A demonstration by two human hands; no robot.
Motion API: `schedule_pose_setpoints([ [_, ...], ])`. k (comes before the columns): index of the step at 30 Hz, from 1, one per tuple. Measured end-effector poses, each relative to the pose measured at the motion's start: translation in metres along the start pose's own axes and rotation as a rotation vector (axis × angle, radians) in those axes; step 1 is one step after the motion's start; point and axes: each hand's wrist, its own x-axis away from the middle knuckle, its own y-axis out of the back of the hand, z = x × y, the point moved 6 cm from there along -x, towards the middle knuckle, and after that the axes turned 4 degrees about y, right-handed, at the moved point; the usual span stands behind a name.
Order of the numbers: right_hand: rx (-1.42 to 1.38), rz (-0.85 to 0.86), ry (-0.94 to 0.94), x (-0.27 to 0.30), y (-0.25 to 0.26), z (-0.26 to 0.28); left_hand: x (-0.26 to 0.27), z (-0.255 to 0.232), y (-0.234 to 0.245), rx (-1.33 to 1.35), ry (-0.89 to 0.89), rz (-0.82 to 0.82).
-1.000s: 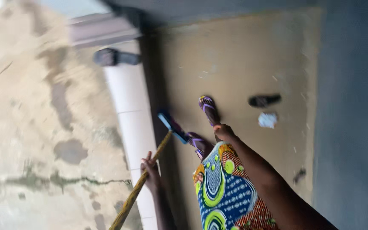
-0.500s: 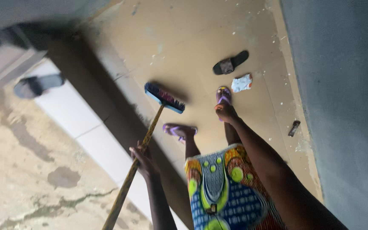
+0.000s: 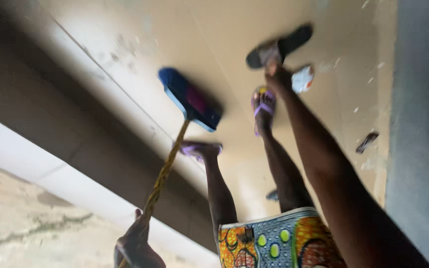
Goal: The person sweeps trash and sandals across a tiled porch using a broom, picking up individual pieces of litter by hand to place them into a bucket.
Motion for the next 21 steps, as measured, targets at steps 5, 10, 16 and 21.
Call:
schedule_pose_setpoints([
  [5,-0.168,-0.140,0.045,-0.045,-0.024,-0.034,0.000,0.016,0.015,-0.190,-0.053,0.152],
  [10,-0.868,0.190,0.152,-0.034,-0.023,-0.022,0.013,0.012,0.003,-0.020,0.029,-0.115],
  [16,-1.342,0.092,-0.108,0.054,0.053,0.022,0.013,-0.037,-0.032,0.110,-0.039,-0.199],
  [21,-1.439,0.084,-0.131,0.153,0.129,0.120,0.036,-0.056,-0.029,0.184,-0.022,-0.259],
])
